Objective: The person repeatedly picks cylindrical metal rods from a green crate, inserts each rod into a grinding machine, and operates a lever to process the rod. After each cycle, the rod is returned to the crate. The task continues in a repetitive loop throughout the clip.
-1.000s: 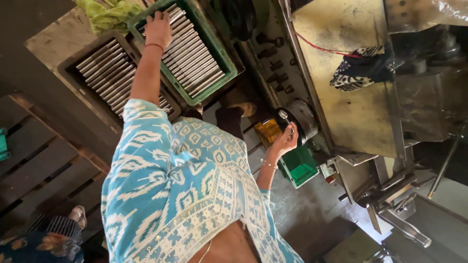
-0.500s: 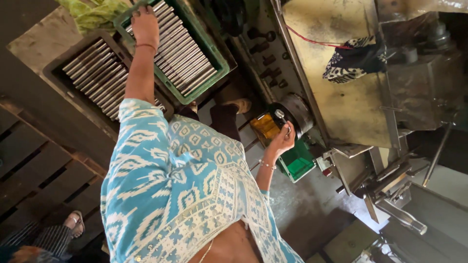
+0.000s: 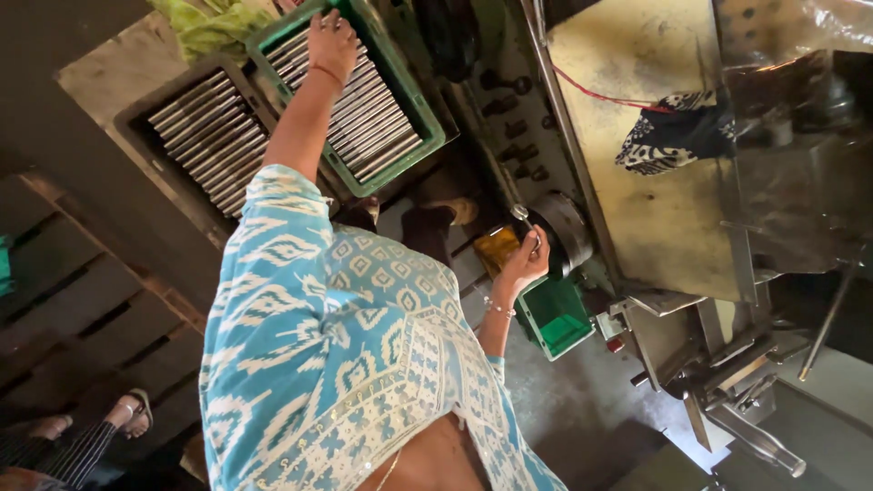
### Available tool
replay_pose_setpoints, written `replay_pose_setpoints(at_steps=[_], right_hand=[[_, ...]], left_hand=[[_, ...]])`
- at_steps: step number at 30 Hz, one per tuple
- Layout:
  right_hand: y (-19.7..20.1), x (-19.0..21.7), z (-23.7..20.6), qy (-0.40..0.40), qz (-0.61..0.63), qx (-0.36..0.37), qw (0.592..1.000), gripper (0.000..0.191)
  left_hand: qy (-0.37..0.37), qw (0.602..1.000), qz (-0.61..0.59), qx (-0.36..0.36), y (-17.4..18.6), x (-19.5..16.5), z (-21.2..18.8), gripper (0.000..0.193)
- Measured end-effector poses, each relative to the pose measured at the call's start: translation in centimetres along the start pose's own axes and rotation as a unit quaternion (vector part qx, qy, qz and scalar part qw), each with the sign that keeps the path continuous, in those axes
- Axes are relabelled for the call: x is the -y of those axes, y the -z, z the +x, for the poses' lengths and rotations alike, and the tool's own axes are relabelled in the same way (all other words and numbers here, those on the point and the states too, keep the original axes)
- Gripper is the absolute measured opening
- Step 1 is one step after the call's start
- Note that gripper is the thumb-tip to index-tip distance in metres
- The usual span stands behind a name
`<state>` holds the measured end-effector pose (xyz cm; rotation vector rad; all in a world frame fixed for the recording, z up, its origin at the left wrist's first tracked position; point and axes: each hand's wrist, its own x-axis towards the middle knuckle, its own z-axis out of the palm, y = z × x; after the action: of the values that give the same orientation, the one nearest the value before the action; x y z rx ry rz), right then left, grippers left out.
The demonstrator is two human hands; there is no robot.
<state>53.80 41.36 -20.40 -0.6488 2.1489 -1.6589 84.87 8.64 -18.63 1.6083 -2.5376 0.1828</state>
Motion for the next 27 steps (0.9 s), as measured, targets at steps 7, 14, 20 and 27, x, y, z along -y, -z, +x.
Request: replay_pose_setpoints(at_steps=[7, 14, 20, 27], right_hand=[[-0.3, 0.4, -0.2, 0.009, 0.019, 0.008, 1.000, 0.020], [-0.1, 0.4, -0.2, -0.013, 0.040, -0.014, 0.999, 0.021], [-0.3, 0.1, -1.0, -0.007, 0.056, 0.011, 0.998, 0.021], [-1.1, 0.1, -2.1, 0.013, 0.065, 0.056, 0.996, 0.020]], left_hand=[[-0.018, 1.000, 0.016, -0.005, -0.3, -3.3, -3.0, 0.042], [0.010, 0.992, -0.124, 0.030, -0.2, -1.3, -11.9, 0.051], [0.325, 0.920, -0.187, 0.115, 1.6, 0.5, -30.1, 0.078], [0.242, 0.948, -0.151, 0.142, 0.2, 0.7, -34.2, 0.030]])
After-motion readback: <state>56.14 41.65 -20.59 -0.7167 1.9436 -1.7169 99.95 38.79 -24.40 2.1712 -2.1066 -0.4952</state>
